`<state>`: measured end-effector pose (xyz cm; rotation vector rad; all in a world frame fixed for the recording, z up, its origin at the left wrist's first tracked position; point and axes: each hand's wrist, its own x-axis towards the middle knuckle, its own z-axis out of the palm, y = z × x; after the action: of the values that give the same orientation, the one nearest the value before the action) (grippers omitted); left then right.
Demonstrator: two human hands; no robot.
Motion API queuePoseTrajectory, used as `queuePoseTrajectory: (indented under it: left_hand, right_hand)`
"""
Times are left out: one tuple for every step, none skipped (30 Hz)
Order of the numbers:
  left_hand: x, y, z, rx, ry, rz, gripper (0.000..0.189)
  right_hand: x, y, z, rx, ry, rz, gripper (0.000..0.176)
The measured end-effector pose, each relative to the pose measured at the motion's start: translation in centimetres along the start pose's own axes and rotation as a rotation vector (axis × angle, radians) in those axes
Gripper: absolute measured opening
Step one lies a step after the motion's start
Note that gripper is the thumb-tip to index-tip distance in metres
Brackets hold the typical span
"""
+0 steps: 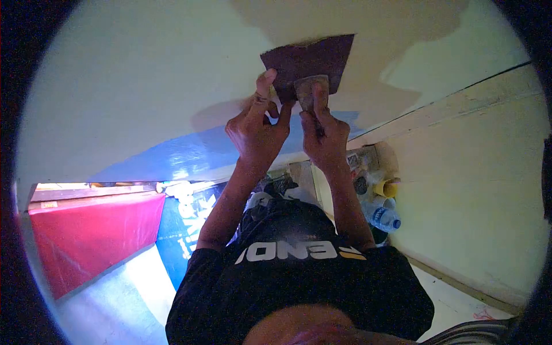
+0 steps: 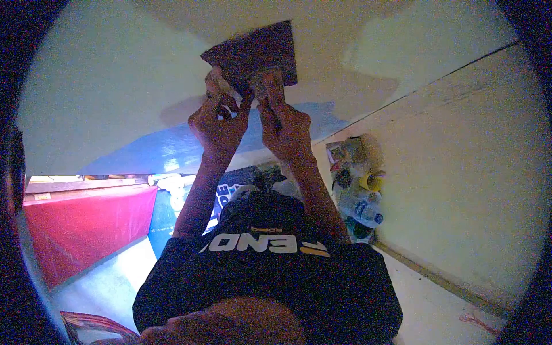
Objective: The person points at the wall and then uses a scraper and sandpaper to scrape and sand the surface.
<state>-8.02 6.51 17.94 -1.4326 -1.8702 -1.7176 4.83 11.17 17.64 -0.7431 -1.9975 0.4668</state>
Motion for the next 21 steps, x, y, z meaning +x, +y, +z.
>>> queuePoseTrajectory:
  left_hand:
    - [-0.3, -0.1, 0.0, -0.01, -0.01, 0.007, 0.072]
    - [-0.6, 0.0, -0.1, 0.0, -0.022, -0.012, 0.072]
    - [-0.5, 0.2, -0.1, 0.007, -0.03, -0.028, 0.072]
    - [-0.4, 0.4, 0.0, 0.014, -0.033, -0.041, 0.072]
    - [-0.7, 0.5, -0.1, 0.021, -0.043, -0.042, 0.073]
    - [-0.8, 0.5, 0.0, 0.026, -0.045, -0.036, 0.073]
    - [-0.5, 0.5, 0.2, 0.032, -0.037, -0.03, 0.073]
    - [0.0, 0.4, 0.3, 0.008, -0.02, -0.024, 0.073]
    - [0.1, 0.6, 0.4, -0.015, -0.008, -0.023, 0.073]
    - [-0.1, 0.7, 0.4, -0.036, -0.009, -0.027, 0.074]
    - [-0.5, 0.8, 0.5, -0.026, -0.018, -0.043, 0.073]
    - [-0.4, 0.8, 0.7, -0.02, -0.017, -0.05, 0.073]
    - [-0.2, 0.9, 0.8, -0.016, -0.018, -0.058, 0.072]
    - [-0.2, 1.0, 0.7, 0.0, -0.029, -0.058, 0.072]
    - [-0.4, 1.3, 0.4, 0.015, -0.03, -0.054, 0.071]
    - [0.0, 1.3, 0.4, 0.031, -0.019, -0.051, 0.071]
    - [0.4, 1.1, 0.7, 0.009, -0.002, -0.029, 0.07]
    - [0.4, 1.0, 0.9, -0.009, 0.008, -0.013, 0.07]
    - [0.0, 0.9, 0.8, -0.026, 0.001, -0.005, 0.069]
    - [-0.3, 1.0, 0.7, -0.019, -0.01, -0.027, 0.069]
    - [-0.3, 1.3, 0.8, -0.013, -0.019, -0.047, 0.069]
  right_hand:
    - [-0.2, -0.3, 0.0, -0.001, 0.013, -0.007, 0.06]
    - [-0.1, -0.3, -0.2, 0.013, 0.003, -0.033, 0.06]
    - [1.3, -0.7, -0.7, 0.024, -0.005, -0.064, 0.06]
    - [2.1, -0.9, -1.1, 0.037, -0.01, -0.101, 0.061]
    - [1.3, -0.6, -1.2, 0.028, -0.042, -0.02, 0.06]
    - [0.4, -0.3, -1.3, 0.019, -0.069, 0.05, 0.06]
    - [0.2, 0.1, -1.4, 0.011, -0.098, 0.112, 0.06]
    - [0.4, 0.3, -1.3, 0.019, -0.103, 0.084, 0.059]
    - [0.4, 0.4, -1.4, 0.029, -0.112, 0.061, 0.059]
    - [0.3, 0.2, -1.6, 0.041, -0.142, 0.086, 0.059]
    - [0.3, 0.0, -1.9, 0.052, -0.17, 0.11, 0.058]
    - [1.6, -0.8, -2.6, 0.063, -0.212, 0.156, 0.058]
    - [1.6, -0.9, -2.7, 0.065, -0.204, 0.168, 0.058]
    - [1.7, -0.9, -2.8, 0.067, -0.195, 0.18, 0.059]
    - [0.4, -0.1, -2.3, 0.061, -0.137, 0.146, 0.059]
    - [0.4, 0.2, -2.0, 0.055, -0.083, 0.102, 0.059]
    - [0.8, 0.3, -1.9, 0.069, -0.073, 0.076, 0.059]
    - [1.2, 0.0, -2.2, 0.084, -0.067, 0.059, 0.059]
    - [1.1, -0.4, -2.4, 0.099, -0.064, 0.06, 0.059]
    - [1.4, -0.8, -2.8, 0.09, -0.109, 0.085, 0.059]
    - [2.4, -1.1, -3.3, 0.08, -0.153, 0.107, 0.059]
